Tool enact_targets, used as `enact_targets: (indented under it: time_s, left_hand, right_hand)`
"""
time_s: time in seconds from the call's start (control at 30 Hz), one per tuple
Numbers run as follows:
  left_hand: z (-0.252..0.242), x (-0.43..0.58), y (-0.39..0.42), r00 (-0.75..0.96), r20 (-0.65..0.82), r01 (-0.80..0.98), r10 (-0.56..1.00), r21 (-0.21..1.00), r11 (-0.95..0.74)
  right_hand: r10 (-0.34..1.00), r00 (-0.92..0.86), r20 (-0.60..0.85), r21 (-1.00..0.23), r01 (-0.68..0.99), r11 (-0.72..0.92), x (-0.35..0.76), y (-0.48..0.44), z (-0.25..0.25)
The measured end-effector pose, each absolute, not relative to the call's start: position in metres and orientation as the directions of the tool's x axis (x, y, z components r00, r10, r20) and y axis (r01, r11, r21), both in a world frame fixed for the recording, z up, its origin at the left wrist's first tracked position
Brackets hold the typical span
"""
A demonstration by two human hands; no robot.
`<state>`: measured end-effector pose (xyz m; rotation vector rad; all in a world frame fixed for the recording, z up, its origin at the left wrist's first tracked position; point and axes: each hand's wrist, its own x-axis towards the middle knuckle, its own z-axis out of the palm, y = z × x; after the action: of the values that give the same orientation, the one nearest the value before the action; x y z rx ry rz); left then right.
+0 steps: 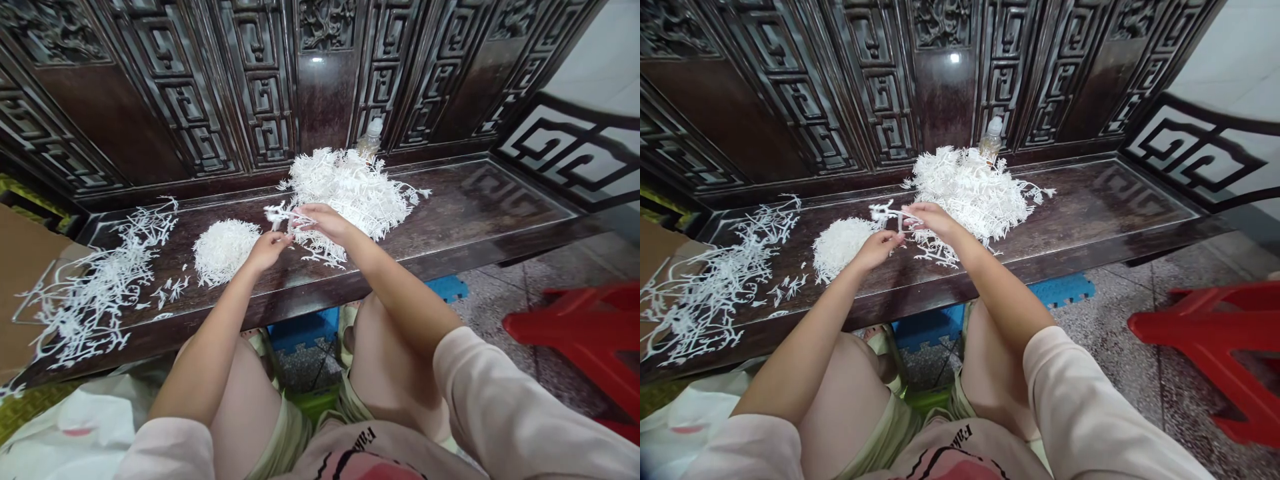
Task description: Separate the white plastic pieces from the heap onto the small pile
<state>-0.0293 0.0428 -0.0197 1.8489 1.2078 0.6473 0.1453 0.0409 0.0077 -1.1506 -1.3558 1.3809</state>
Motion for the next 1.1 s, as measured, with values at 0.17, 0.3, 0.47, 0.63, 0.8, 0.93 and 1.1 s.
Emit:
enact_targets:
  time_s: [0.17,0.3,0.47,0.63,0.8,0.93,1.1]
  left_hand:
    - [-0.016,-0.050,0.052,0.377,-0.092,0.542,0.922,0.828,-0.140]
    - [-0.016,-0.068,0.057,0.328,-0.172,0.593,0.929,0.803,-0.061]
    - [-0.016,-0.089,0.067,0.049,-0.070,0.557,0.996,0.830,0.031]
    - [-0.012,-0.102,0.069,0.013,-0.072,0.455,0.997,0.888,0.059]
    - [-0.002,-0.093,0.061,0.203,-0.160,0.376,0.966,0.924,0.074]
    - [0.004,-0.087,0.058,0.302,-0.164,0.351,0.939,0.935,0.050]
    - [0.001,-0.088,0.059,0.285,-0.180,0.343,0.941,0.936,0.076]
  right_hand:
    - [0.995,0.011,-0.101,-0.791,0.605,-0.088,0.191,0.052,-0.007]
    - [0.926,-0.130,-0.354,-0.672,0.724,-0.155,0.210,0.051,-0.016]
    - [0.838,-0.255,-0.483,-0.680,0.712,-0.175,0.210,0.051,-0.023]
    - [0.922,-0.126,-0.365,-0.605,0.785,-0.133,0.203,0.051,-0.026]
    - [0.961,-0.174,-0.214,-0.643,0.765,-0.005,0.184,0.054,-0.033]
    - [0.935,-0.307,-0.179,-0.749,0.659,0.073,0.170,0.056,-0.042]
    - [0.898,-0.354,-0.261,-0.729,0.682,0.057,0.167,0.055,-0.043]
